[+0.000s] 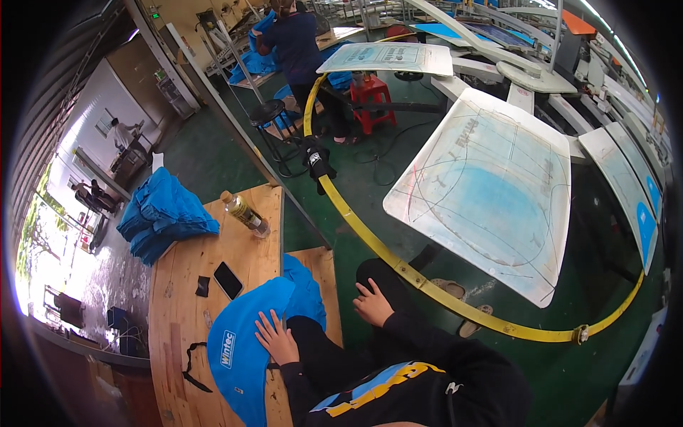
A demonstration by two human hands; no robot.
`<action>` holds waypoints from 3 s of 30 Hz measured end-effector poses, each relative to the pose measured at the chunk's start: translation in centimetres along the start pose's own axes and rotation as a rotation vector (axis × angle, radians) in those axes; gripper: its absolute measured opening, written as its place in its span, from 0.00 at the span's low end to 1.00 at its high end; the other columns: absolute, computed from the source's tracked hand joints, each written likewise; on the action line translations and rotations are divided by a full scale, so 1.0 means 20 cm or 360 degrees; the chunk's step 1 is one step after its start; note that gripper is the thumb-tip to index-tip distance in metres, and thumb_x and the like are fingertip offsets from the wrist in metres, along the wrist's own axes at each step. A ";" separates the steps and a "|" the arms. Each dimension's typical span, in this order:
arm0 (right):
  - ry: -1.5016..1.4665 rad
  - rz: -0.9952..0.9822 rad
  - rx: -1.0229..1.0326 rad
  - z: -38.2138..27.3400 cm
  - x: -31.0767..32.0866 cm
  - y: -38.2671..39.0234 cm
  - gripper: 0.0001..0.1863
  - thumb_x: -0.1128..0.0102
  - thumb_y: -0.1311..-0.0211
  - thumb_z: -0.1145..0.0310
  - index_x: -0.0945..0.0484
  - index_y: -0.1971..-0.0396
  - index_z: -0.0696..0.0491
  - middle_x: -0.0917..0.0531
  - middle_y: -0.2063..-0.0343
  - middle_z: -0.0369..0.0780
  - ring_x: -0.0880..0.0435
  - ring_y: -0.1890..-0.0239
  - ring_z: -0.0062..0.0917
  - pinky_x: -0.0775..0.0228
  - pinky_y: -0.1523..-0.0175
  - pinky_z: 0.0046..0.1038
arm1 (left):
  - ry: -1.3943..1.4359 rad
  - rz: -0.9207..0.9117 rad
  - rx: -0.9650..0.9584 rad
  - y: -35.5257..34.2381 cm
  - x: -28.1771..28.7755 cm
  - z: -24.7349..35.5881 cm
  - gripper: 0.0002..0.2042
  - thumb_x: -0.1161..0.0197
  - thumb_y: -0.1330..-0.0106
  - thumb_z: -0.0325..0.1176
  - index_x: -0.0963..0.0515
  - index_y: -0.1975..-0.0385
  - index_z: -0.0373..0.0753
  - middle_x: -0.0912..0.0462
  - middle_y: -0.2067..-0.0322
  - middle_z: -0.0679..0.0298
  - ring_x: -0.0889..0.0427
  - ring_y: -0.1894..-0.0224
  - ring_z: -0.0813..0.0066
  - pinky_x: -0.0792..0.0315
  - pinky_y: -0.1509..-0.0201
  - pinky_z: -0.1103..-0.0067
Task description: Aligning and moving blue fabric garment pieces on a multi-station screen printing machine.
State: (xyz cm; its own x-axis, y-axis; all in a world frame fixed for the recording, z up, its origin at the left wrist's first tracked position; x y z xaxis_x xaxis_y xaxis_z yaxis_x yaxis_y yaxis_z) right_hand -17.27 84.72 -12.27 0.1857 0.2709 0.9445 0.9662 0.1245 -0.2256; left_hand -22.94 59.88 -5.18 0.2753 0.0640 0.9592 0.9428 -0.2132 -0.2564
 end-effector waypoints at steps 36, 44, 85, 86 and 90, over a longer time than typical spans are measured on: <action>0.0063 -0.0029 0.0021 -0.02 -0.03 -0.01 0.09 0.40 0.45 0.62 0.22 0.69 0.51 0.19 0.69 0.37 0.35 0.37 0.33 0.62 0.30 0.52 | -0.0031 0.0007 0.0026 0.00 0.02 0.00 0.39 0.39 0.40 0.39 0.52 0.30 0.51 0.57 0.29 0.59 0.55 0.28 0.57 0.56 0.29 0.60; 0.0094 -0.0073 0.0032 -0.04 -0.04 -0.01 0.09 0.40 0.45 0.62 0.22 0.69 0.51 0.19 0.69 0.38 0.35 0.37 0.34 0.62 0.30 0.52 | -0.0037 -0.0013 0.0045 0.00 0.03 -0.02 0.38 0.40 0.39 0.40 0.51 0.30 0.51 0.57 0.29 0.59 0.55 0.28 0.56 0.58 0.28 0.60; -0.0036 -0.0225 0.0296 -0.11 0.11 0.28 0.12 0.43 0.42 0.59 0.22 0.61 0.48 0.28 0.43 0.37 0.42 0.32 0.31 0.61 0.29 0.48 | 0.0038 0.0018 0.0016 -0.01 0.04 -0.02 0.39 0.39 0.40 0.39 0.52 0.30 0.50 0.57 0.29 0.59 0.55 0.28 0.56 0.57 0.28 0.60; -0.0027 -0.0223 0.0291 -0.12 0.16 0.33 0.12 0.43 0.42 0.59 0.22 0.61 0.48 0.28 0.43 0.37 0.42 0.32 0.31 0.61 0.29 0.48 | -0.0001 0.0004 0.0020 -0.02 0.05 -0.01 0.39 0.39 0.40 0.40 0.52 0.30 0.51 0.56 0.29 0.59 0.54 0.29 0.56 0.56 0.29 0.60; -0.0096 -0.0259 0.0155 -0.18 0.27 0.53 0.18 0.47 0.39 0.56 0.24 0.50 0.43 0.37 0.36 0.36 0.47 0.30 0.30 0.63 0.30 0.48 | -0.0052 0.0027 0.0017 -0.01 0.06 -0.01 0.39 0.38 0.41 0.41 0.52 0.30 0.51 0.55 0.30 0.59 0.53 0.29 0.56 0.55 0.29 0.60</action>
State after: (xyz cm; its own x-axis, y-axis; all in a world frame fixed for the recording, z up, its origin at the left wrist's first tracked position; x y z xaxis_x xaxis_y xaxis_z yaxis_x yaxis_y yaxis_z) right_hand -5.38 84.14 -8.65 0.0143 0.2957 0.9552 0.9601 0.2626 -0.0957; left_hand -22.87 59.89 -3.97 0.2970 0.0923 0.9504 0.9399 -0.2039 -0.2739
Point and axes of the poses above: each hand's wrist, its own y-axis away from the middle knuckle, its own x-axis out of the back of the hand, z = x × y, the point moved 8 cm from there along -y, towards the middle knuckle
